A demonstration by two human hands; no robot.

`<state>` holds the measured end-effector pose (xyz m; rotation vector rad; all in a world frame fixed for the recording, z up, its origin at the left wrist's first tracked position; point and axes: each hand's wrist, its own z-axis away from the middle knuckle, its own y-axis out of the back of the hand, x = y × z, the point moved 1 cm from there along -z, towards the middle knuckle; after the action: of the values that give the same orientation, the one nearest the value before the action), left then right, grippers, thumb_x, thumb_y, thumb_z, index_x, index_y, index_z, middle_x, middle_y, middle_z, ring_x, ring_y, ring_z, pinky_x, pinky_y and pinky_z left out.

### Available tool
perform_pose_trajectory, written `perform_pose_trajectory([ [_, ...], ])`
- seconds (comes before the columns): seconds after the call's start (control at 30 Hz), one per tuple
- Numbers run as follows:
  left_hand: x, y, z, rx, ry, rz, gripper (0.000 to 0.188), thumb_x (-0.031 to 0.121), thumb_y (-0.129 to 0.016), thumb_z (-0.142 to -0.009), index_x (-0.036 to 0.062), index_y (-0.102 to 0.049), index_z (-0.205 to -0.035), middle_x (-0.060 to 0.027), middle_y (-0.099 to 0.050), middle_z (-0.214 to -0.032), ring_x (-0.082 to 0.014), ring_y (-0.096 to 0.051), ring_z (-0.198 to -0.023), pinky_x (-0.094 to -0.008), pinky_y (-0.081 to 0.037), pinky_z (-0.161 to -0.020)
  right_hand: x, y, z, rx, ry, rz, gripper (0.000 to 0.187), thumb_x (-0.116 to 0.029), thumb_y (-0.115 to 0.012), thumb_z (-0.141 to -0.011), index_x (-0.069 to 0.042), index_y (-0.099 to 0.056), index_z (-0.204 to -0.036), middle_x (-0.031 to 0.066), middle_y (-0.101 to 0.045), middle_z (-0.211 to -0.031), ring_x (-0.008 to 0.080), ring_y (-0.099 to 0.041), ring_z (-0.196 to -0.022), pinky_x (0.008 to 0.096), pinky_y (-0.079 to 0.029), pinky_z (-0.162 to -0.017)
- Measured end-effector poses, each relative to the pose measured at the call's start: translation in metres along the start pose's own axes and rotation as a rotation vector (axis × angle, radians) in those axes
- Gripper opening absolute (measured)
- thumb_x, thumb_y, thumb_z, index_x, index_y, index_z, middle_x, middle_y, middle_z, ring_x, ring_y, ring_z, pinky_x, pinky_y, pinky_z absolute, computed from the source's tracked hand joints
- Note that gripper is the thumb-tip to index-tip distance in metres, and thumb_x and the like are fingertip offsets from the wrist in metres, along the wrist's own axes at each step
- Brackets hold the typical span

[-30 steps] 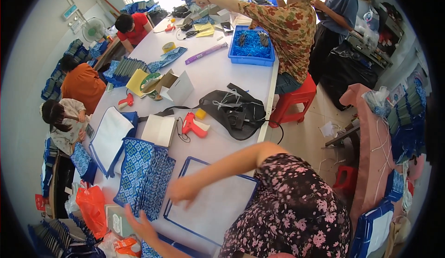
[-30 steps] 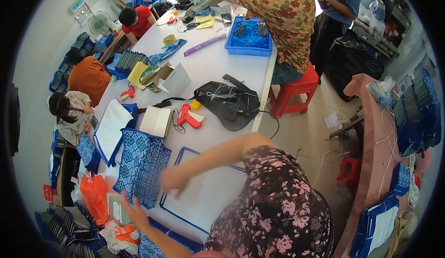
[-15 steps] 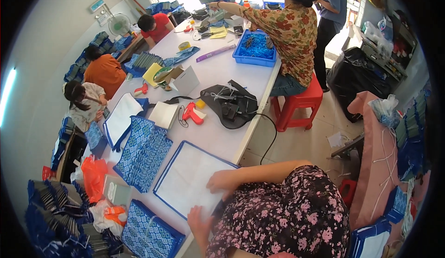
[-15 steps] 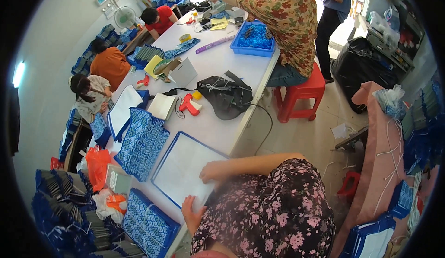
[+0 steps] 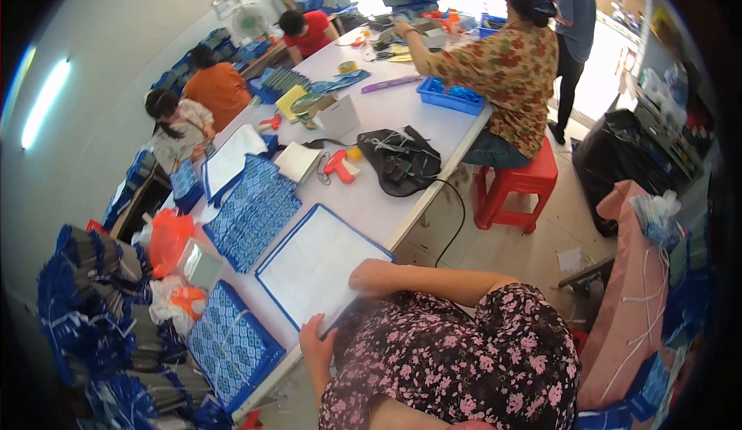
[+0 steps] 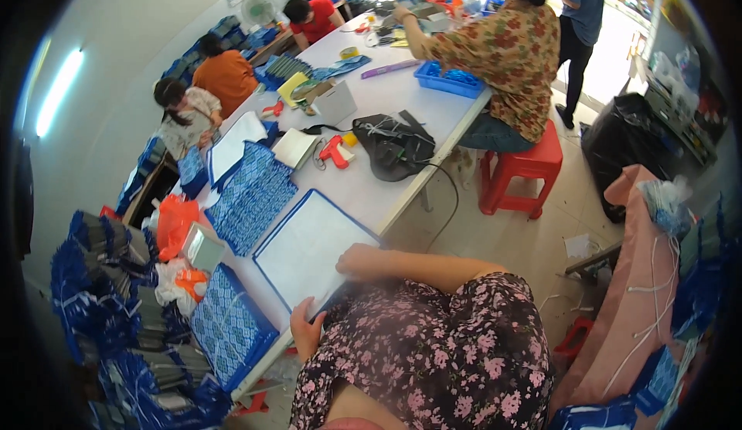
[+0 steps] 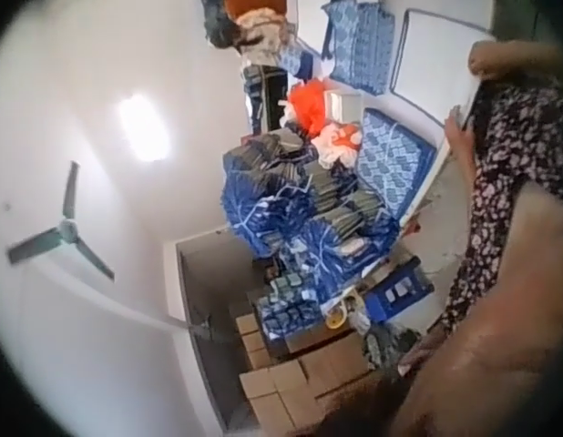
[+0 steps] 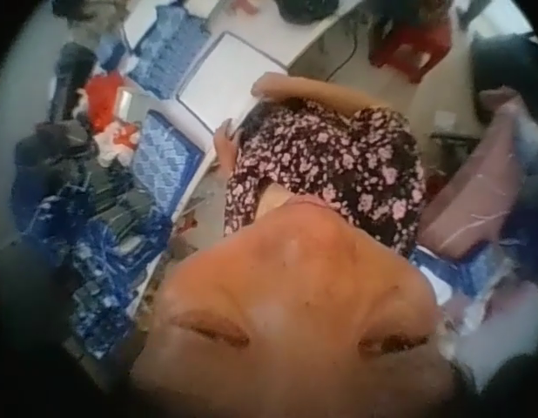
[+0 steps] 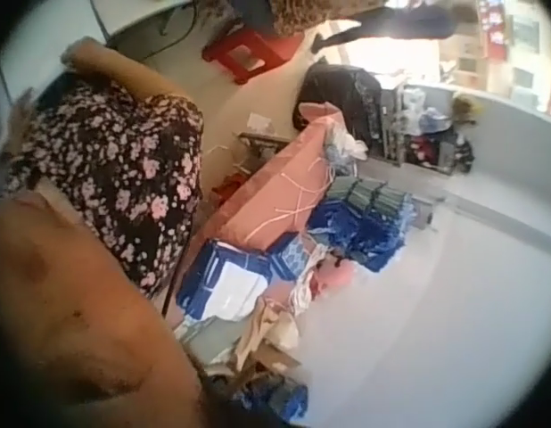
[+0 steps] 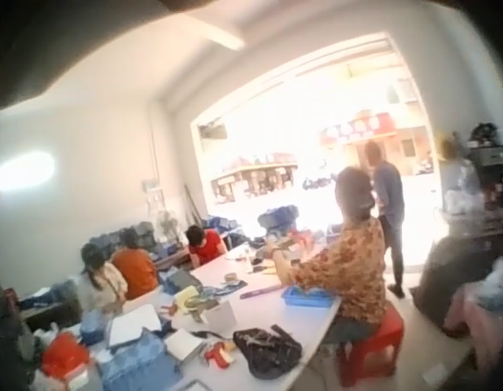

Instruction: The person packages patterned fabric items by hand, placing them into clear plastic bags.

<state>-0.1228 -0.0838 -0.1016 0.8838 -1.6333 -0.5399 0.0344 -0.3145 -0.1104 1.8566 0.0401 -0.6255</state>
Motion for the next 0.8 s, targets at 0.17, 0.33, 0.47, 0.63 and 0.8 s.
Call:
perform_pose_trajectory([
  [0.17, 0.002, -0.009, -0.002, -0.002, -0.043, 0.008, 0.029, 0.013, -0.069, -0.083, 0.009, -0.066, -0.112, -0.0112, -0.066, -0.118, -0.0318, -0.058, -0.117, -0.0476, -0.036, -0.108, 0.014, 0.004, 0.008, -0.082, -0.066, 0.033, 0.022, -0.023, -0.07, -0.076, -0.006, -0.058, -0.084, 0.0152, -0.063, -0.085, 0.0379, -0.061, -0.082, 0.0476, -0.048, -0.074],
  [0.33, 0.006, -0.013, 0.0, 0.016, 0.03, 0.045, 0.023, 0.011, -0.065, -0.087, 0.0101, -0.067, -0.11, -0.0112, -0.067, -0.116, -0.0322, -0.058, -0.116, -0.046, -0.04, -0.105, 0.002, 0.018, 0.012, 0.103, 0.061, 0.021, 0.014, -0.021, -0.061, -0.084, -0.007, -0.057, -0.084, 0.0141, -0.062, -0.079, 0.0397, -0.06, -0.077, 0.0478, -0.048, -0.071],
  [0.47, 0.005, -0.019, 0.007, 0.039, 0.13, 0.055, 0.026, 0.011, -0.066, -0.086, 0.0103, -0.066, -0.111, -0.0116, -0.066, -0.117, -0.0333, -0.059, -0.114, -0.0445, -0.042, -0.103, 0.004, 0.023, 0.02, -0.037, -0.006, 0.053, 0.014, -0.021, -0.059, -0.087, -0.007, -0.058, -0.085, 0.0154, -0.062, -0.079, 0.0395, -0.06, -0.078, 0.0484, -0.048, -0.072],
  [0.63, 0.018, -0.011, 0.015, 0.071, 0.107, 0.115, 0.028, 0.01, -0.065, -0.084, 0.0072, -0.065, -0.112, -0.0158, -0.066, -0.113, -0.0342, -0.063, -0.105, -0.0405, -0.047, -0.096, 0.002, 0.049, 0.02, -0.116, -0.155, -0.094, 0.015, -0.018, -0.057, -0.089, -0.007, -0.063, -0.097, 0.0168, -0.065, -0.085, 0.038, -0.062, -0.084, 0.0476, -0.049, -0.076],
  [0.8, 0.035, 0.001, -0.009, 0.199, 0.136, 0.219, 0.014, 0.004, -0.059, -0.088, 0.0016, -0.067, -0.1, -0.016, -0.068, -0.096, -0.0319, -0.066, -0.091, -0.0368, -0.051, -0.08, 0.031, 0.098, 0.045, 0.039, -0.184, -0.07, 0.017, -0.009, -0.064, -0.085, -0.007, -0.068, -0.102, 0.0137, -0.069, -0.096, 0.0329, -0.064, -0.088, 0.0415, -0.05, -0.081],
])
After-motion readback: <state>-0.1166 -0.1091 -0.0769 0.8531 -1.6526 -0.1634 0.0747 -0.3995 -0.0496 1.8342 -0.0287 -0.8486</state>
